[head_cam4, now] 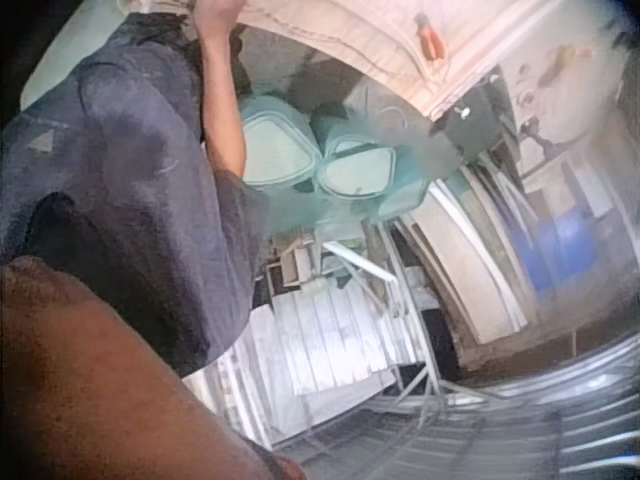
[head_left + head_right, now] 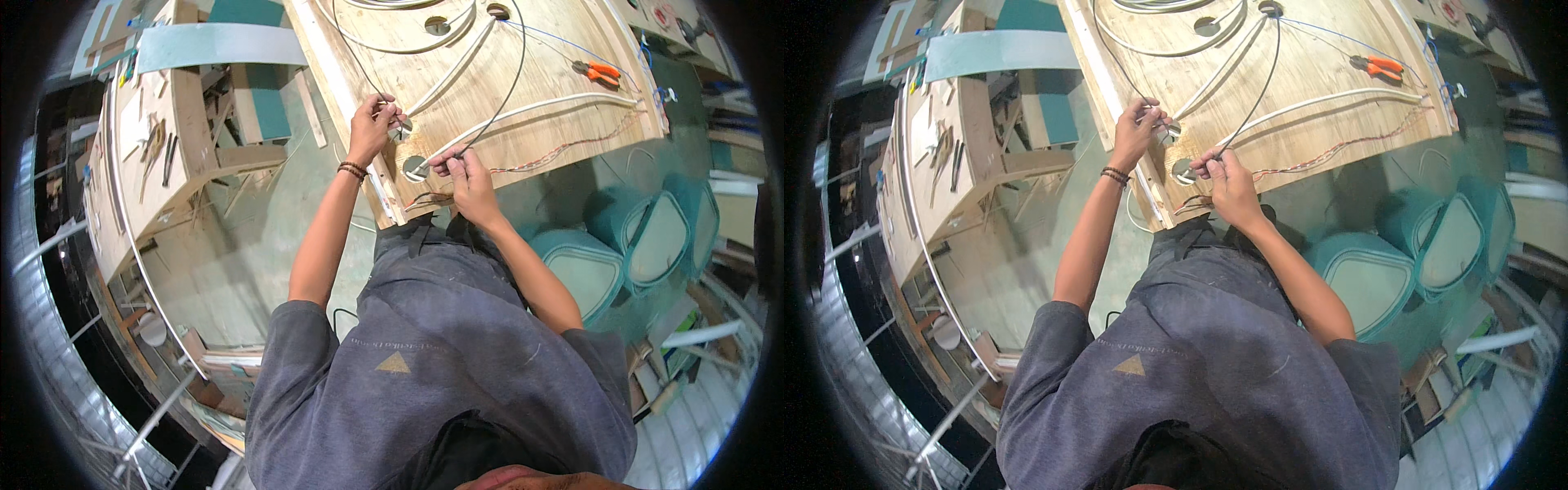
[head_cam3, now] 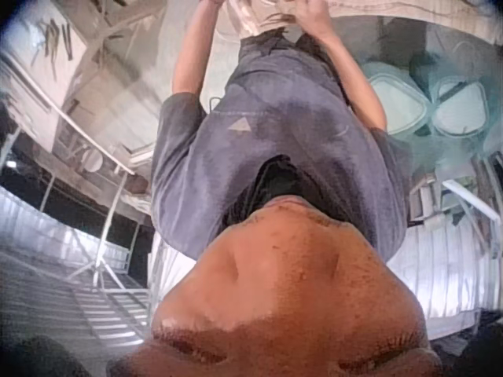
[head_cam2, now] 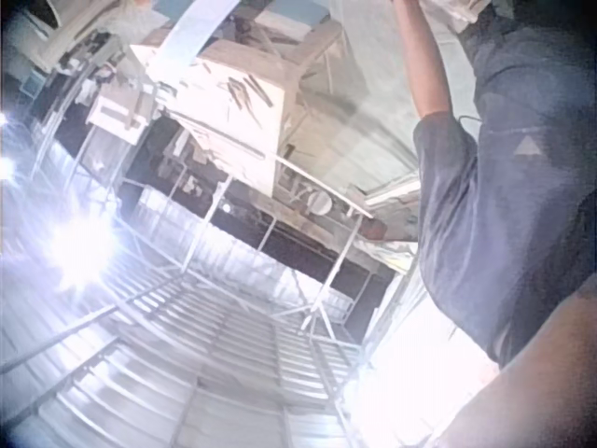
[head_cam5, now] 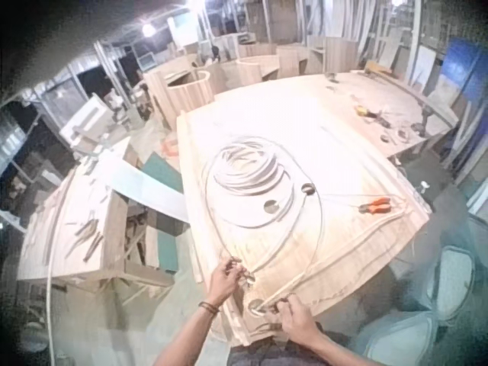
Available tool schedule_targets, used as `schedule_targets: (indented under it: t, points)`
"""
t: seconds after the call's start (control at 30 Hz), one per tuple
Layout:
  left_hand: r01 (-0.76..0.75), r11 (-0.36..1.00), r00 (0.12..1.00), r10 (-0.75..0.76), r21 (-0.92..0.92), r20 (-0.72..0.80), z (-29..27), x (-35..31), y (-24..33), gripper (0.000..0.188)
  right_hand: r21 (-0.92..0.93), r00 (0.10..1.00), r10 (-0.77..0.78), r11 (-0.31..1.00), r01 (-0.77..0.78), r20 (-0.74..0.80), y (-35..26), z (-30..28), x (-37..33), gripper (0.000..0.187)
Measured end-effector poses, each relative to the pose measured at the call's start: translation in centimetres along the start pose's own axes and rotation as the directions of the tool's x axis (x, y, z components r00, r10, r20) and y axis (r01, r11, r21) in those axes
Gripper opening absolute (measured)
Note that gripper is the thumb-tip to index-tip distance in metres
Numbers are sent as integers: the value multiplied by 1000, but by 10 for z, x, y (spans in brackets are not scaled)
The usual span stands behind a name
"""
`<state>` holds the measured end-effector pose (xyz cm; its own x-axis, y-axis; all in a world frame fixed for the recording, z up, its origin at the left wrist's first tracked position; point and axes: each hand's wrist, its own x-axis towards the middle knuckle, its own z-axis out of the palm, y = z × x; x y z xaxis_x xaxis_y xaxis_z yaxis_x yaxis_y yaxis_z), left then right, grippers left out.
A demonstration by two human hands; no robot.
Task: The person prepares and connects electrical wires under a wooden furniture panel using pliers to strip insulation and join the wires by hand.
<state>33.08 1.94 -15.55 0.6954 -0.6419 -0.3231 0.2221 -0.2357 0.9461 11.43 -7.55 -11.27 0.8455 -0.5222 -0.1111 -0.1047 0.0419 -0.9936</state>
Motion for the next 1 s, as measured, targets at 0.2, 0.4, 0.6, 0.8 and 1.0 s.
schedule_targets:
  t: [0.2, 0.4, 0.6, 0.8, 1.0]
  points:
    - [-67, 919, 997, 51, 390, 49, -2, 16, 0, 23, -168, 965, 76, 978, -121, -250, 34, 41, -15, 21]
    - [-129, 923, 981, 64, 362, 185, -7, 28, -8, 23, -90, 899, 145, 976, -199, -413, 38, 67, -35, 20]
    - [-237, 846, 936, 68, 478, 344, -15, 35, -6, 21, 41, 821, 211, 974, -224, -530, 37, 77, -46, 20]
    - [-227, 856, 919, 31, 464, 394, -18, 43, -2, 19, 53, 794, 165, 985, -166, -585, 18, 77, -59, 17]
    - [-103, 990, 896, 50, 96, 442, -41, 47, 36, 23, 160, 626, 93, 986, 51, -774, -29, 42, -93, 20]
